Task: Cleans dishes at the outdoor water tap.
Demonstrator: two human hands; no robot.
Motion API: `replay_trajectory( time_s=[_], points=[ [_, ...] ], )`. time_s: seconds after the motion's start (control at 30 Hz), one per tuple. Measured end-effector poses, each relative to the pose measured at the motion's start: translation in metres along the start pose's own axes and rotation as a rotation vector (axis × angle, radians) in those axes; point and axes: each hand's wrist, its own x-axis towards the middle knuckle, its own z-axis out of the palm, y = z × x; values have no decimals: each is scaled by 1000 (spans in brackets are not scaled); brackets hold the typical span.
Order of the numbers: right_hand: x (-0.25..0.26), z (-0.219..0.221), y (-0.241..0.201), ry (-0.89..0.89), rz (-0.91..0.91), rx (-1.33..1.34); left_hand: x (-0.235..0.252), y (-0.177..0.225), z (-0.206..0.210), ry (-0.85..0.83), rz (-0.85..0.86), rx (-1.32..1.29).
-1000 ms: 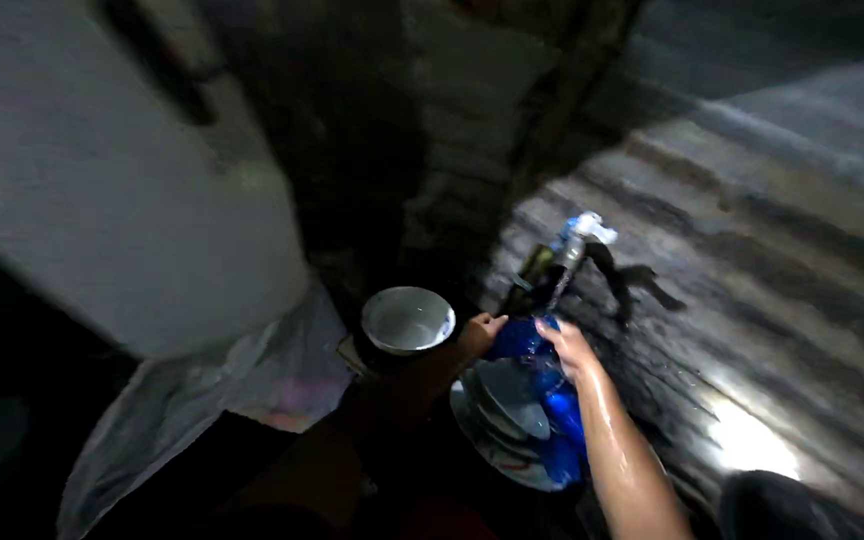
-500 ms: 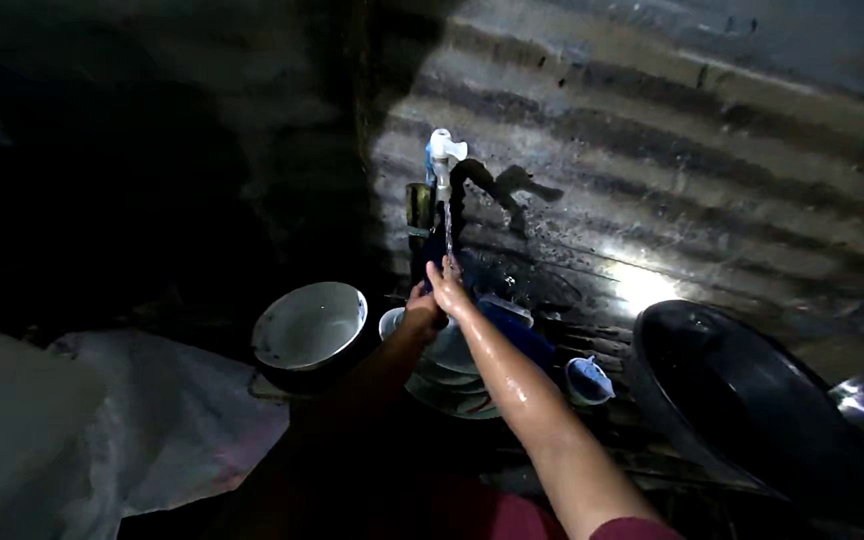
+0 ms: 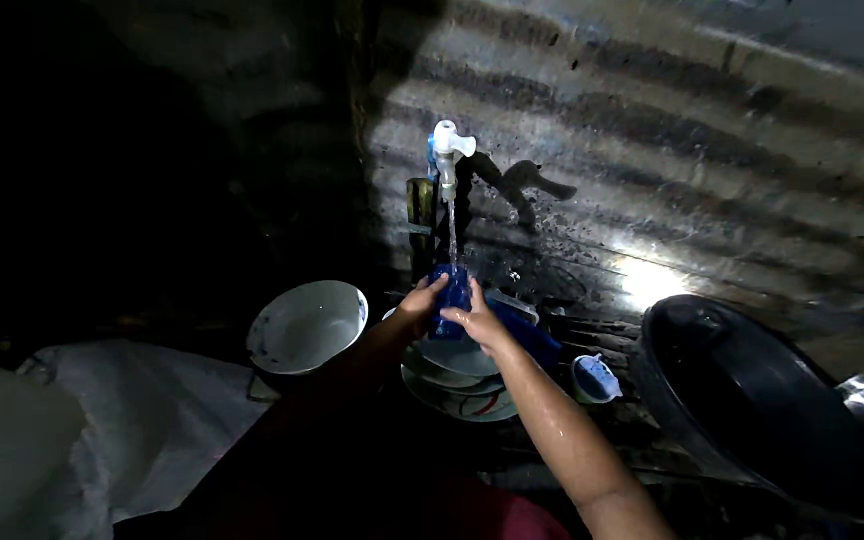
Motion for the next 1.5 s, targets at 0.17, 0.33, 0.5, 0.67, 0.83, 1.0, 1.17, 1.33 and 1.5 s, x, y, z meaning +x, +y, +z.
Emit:
replay_trajectory(
  time_s=[0.17, 0.33, 0.5, 0.67, 0.83, 1.0, 1.17, 1.33, 1.5],
  points=[
    [42, -14, -12, 101, -129, -327, -26, 38, -1, 24, 18, 49],
    [55, -18, -19, 53, -194, -349, -30, 57, -15, 49, 147, 71],
    [55, -9, -15, -5, -233, -311, -37, 54, -16, 98, 106, 67],
    [58, -8, -11, 55, -214, -203, -41, 17, -21, 75, 220, 224],
    [52, -6, -34, 146, -336, -412, -42, -9, 3, 114, 283, 288],
    [56, -8, -56, 182, -416, -20, -68, 12, 21, -199, 39, -287],
    [50, -6, -60, 138, -322, -299, -52, 3, 25, -121, 113, -78],
    [41, -10, -40, 3, -248, 63, -51, 8, 9, -127, 173, -7],
    [45, -12, -41, 11, -265, -402, -42, 11, -17, -23, 248, 346]
  ],
)
